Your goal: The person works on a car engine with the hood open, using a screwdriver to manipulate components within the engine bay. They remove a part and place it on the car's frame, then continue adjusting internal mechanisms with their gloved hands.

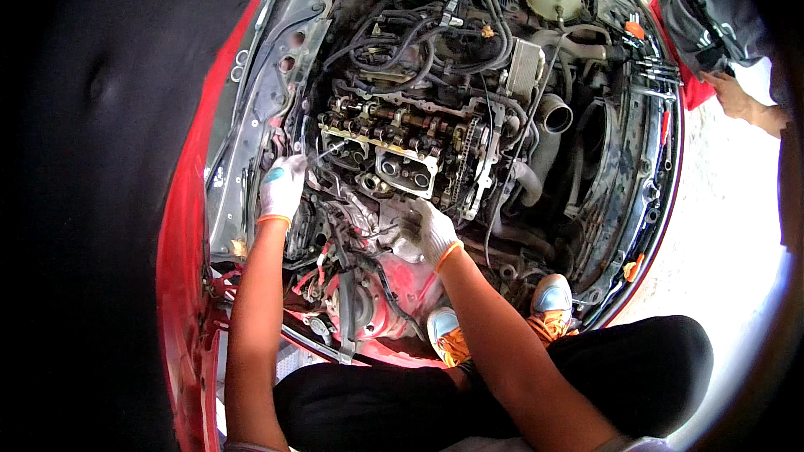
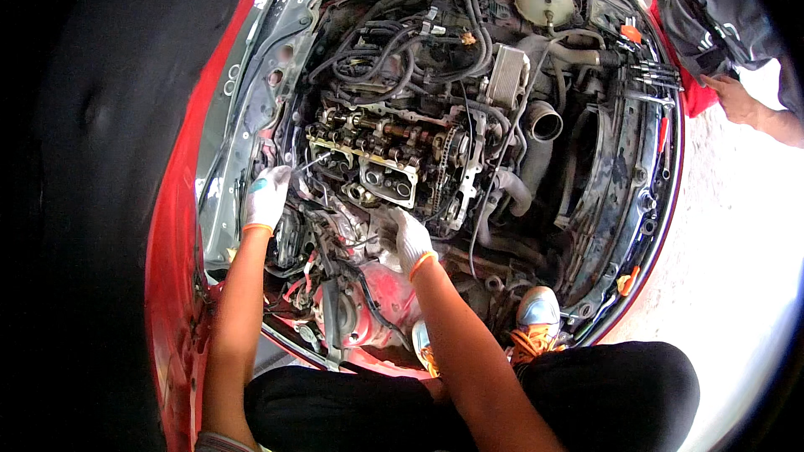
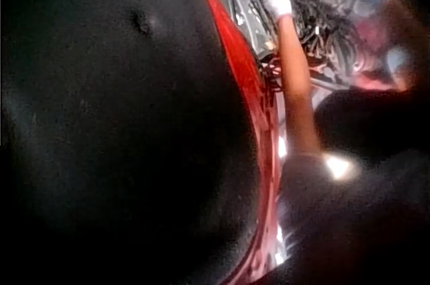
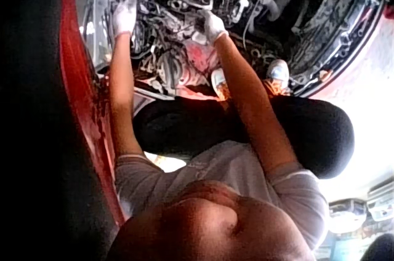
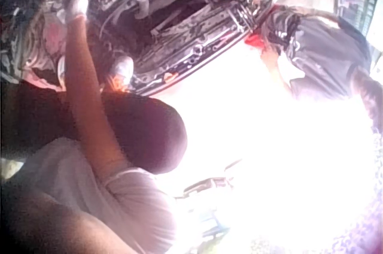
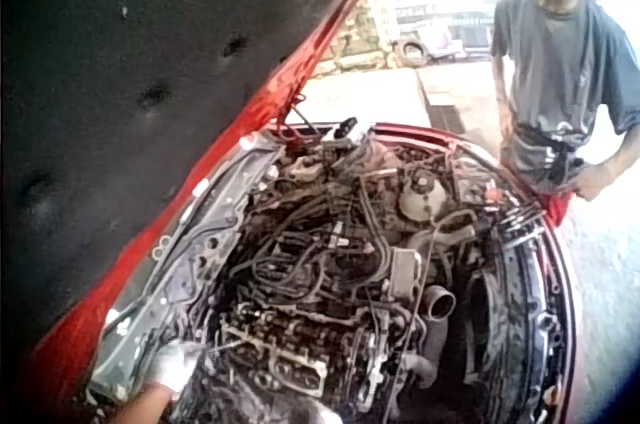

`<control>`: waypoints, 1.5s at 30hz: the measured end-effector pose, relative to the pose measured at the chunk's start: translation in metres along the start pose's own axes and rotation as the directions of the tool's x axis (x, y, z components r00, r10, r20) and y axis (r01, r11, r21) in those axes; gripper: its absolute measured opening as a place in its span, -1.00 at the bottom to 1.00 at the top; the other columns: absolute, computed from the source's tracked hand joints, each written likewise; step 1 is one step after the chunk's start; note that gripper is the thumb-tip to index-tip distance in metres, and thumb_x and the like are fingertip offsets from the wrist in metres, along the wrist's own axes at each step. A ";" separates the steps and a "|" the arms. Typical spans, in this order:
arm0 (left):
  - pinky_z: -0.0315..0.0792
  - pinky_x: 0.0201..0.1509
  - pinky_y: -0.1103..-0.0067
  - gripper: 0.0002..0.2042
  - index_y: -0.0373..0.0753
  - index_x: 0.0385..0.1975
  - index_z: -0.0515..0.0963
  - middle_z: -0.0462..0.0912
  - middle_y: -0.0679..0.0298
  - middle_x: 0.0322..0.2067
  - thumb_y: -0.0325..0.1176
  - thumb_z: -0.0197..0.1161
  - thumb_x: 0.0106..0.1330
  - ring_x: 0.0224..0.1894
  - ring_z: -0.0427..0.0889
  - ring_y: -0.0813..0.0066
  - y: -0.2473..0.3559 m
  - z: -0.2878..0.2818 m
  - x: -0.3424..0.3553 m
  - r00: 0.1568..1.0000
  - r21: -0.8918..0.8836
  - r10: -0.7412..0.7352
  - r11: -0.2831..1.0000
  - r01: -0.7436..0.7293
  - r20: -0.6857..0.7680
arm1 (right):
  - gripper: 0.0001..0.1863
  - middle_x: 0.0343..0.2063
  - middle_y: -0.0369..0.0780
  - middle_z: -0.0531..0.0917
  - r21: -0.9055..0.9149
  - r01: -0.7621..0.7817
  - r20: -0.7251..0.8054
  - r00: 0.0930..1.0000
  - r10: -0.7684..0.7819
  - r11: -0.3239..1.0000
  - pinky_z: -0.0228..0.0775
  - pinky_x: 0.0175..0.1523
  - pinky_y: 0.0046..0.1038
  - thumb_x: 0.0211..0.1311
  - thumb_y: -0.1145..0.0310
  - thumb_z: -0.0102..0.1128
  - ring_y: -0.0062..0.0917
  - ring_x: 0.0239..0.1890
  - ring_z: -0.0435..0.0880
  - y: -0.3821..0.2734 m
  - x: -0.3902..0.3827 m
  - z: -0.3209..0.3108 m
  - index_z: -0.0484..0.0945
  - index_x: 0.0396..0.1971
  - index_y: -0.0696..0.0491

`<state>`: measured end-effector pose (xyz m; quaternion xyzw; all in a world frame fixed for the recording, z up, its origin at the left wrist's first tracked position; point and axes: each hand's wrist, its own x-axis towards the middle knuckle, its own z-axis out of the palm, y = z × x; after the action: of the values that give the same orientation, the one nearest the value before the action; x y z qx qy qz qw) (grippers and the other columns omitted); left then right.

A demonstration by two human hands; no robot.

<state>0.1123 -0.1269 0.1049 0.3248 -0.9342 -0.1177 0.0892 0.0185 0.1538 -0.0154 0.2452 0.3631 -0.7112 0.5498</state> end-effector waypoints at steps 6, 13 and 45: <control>0.55 -0.21 0.45 -0.74 -0.21 -0.12 0.62 0.66 0.14 -0.24 -0.17 0.13 0.44 -0.30 0.67 0.19 -0.057 -0.019 0.006 0.525 -0.583 -0.422 -0.010 0.812 0.739 | -0.67 -0.36 -0.26 0.65 -0.021 0.020 0.075 0.997 -0.018 1.000 0.50 -0.26 -0.45 0.38 0.10 0.07 -0.51 -0.38 0.61 0.012 -0.004 0.016 0.59 -0.08 0.02; 0.59 -0.18 0.45 -0.68 -0.29 -0.15 0.61 0.68 0.22 -0.32 -0.13 0.12 0.45 -0.32 0.68 0.30 -0.011 -0.009 0.002 0.580 -0.627 -0.718 0.258 0.735 0.385 | -0.69 -0.38 -0.26 0.66 -0.035 0.006 0.013 1.000 -0.006 0.999 0.51 -0.28 -0.43 0.34 0.10 0.11 -0.51 -0.41 0.63 0.008 -0.004 0.010 0.60 -0.16 0.03; 0.50 0.06 0.41 -0.73 -0.19 -0.06 0.62 0.65 0.08 -0.12 -0.50 0.26 0.22 -0.03 0.65 0.22 -0.014 -0.002 -0.001 0.991 -0.071 -0.134 0.989 0.132 -0.017 | -0.50 -0.16 -0.15 0.69 -0.661 0.247 0.200 0.968 -0.150 0.709 0.45 -0.05 -0.46 0.41 0.03 -0.04 -0.47 -0.18 0.63 -0.045 -0.036 0.079 0.56 0.02 0.16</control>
<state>0.1219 -0.1368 0.1025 0.3842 -0.9048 -0.1522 0.1026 -0.0111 0.1190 0.0716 -0.0609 0.5852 -0.5982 0.5440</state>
